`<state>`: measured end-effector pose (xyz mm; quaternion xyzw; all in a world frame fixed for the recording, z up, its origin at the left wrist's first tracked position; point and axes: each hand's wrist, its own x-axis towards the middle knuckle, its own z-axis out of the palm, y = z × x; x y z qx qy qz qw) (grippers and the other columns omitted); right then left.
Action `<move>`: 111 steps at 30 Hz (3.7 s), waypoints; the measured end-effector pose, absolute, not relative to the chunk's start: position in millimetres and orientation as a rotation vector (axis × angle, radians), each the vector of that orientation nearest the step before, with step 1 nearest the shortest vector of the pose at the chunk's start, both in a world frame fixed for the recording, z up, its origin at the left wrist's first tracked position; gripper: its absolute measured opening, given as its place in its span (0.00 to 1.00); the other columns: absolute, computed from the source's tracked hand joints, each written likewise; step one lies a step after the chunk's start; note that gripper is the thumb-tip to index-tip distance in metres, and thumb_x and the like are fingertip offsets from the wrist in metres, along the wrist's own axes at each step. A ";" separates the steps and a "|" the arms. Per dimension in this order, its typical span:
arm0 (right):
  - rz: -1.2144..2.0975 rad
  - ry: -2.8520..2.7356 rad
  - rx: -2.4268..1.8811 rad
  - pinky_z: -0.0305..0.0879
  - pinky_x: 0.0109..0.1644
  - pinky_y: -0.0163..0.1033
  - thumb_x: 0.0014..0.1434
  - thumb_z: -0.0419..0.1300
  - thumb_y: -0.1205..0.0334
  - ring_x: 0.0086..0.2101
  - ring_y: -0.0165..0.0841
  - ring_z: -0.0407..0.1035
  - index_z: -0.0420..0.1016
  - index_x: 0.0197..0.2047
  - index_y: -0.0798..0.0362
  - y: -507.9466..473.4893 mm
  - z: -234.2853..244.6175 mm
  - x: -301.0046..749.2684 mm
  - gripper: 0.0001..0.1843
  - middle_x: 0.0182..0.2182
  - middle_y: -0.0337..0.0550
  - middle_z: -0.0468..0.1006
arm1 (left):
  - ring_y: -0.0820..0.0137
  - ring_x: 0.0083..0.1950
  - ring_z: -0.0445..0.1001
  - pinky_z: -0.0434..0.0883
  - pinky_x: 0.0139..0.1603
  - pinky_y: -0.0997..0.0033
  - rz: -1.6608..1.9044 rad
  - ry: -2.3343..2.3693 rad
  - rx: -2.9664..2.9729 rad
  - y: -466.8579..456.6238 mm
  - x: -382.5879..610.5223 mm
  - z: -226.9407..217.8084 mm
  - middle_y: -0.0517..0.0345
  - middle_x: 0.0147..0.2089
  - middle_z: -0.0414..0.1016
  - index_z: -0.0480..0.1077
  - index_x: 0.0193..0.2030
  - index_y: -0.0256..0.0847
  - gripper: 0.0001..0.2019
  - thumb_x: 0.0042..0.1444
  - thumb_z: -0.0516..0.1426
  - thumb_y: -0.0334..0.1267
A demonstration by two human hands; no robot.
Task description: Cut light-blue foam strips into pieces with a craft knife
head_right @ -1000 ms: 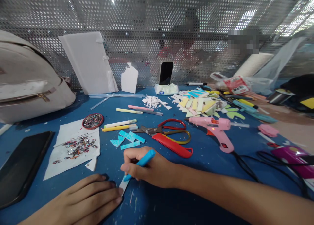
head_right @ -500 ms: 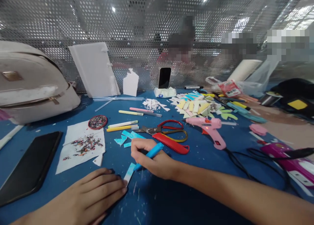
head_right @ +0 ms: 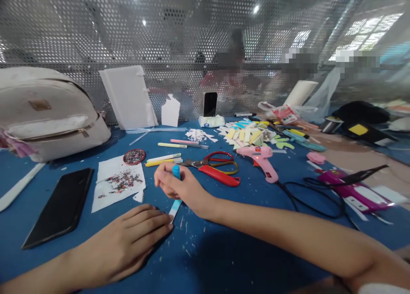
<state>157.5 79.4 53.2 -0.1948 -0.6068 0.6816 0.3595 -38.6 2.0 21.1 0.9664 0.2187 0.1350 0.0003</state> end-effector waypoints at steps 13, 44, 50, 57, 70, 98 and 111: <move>1.928 -1.421 -0.603 0.32 0.21 0.36 0.63 0.58 0.42 0.15 0.22 0.36 0.46 0.19 0.49 70.3 42.6 135.2 0.32 0.11 0.24 0.45 | 0.57 0.62 0.68 0.65 0.64 0.54 0.411 0.690 3.026 1.2 -39.7 19.6 0.44 0.64 0.67 0.60 0.66 0.31 0.21 0.68 0.48 0.30; 1.901 -1.453 -0.611 0.32 0.21 0.36 0.61 0.60 0.40 0.15 0.22 0.37 0.46 0.18 0.49 68.3 38.6 134.8 0.34 0.11 0.24 0.45 | 0.57 0.62 0.68 0.64 0.64 0.54 0.386 0.692 3.006 1.4 -39.7 18.7 0.44 0.64 0.67 0.58 0.67 0.31 0.22 0.68 0.47 0.30; 1.899 -1.469 -0.617 0.33 0.21 0.36 0.61 0.60 0.39 0.15 0.22 0.38 0.47 0.19 0.49 67.5 36.0 143.2 0.34 0.11 0.24 0.46 | 0.56 0.61 0.69 0.65 0.64 0.53 0.409 0.694 3.004 0.9 -38.9 20.5 0.43 0.63 0.68 0.60 0.66 0.31 0.21 0.68 0.47 0.30; 1.860 -1.462 -0.622 0.31 0.21 0.36 0.63 0.58 0.41 0.14 0.22 0.36 0.47 0.19 0.49 65.6 40.2 144.6 0.32 0.11 0.23 0.45 | 0.57 0.61 0.69 0.65 0.64 0.53 0.436 0.688 3.007 1.0 -38.8 19.4 0.42 0.63 0.68 0.59 0.67 0.32 0.21 0.68 0.47 0.30; 1.883 -1.442 -0.628 0.32 0.21 0.36 0.62 0.59 0.40 0.15 0.21 0.36 0.46 0.19 0.49 69.3 35.9 135.1 0.33 0.11 0.24 0.46 | 0.57 0.62 0.68 0.65 0.65 0.53 0.406 0.698 2.998 1.3 -39.1 19.0 0.43 0.64 0.68 0.58 0.67 0.32 0.22 0.68 0.47 0.30; 1.894 -1.393 -0.599 0.32 0.20 0.35 0.62 0.59 0.42 0.14 0.21 0.36 0.47 0.19 0.49 70.5 35.6 131.7 0.32 0.11 0.23 0.45 | 0.57 0.60 0.69 0.66 0.63 0.53 0.463 0.685 3.006 1.1 -38.4 19.5 0.42 0.62 0.69 0.60 0.65 0.31 0.20 0.68 0.46 0.31; 1.889 -1.405 -0.591 0.31 0.21 0.36 0.62 0.59 0.42 0.15 0.22 0.35 0.47 0.19 0.49 69.4 36.6 136.2 0.32 0.11 0.23 0.44 | 0.57 0.61 0.69 0.67 0.62 0.53 0.466 0.671 3.009 1.4 -37.6 19.3 0.42 0.63 0.68 0.59 0.66 0.30 0.21 0.68 0.47 0.30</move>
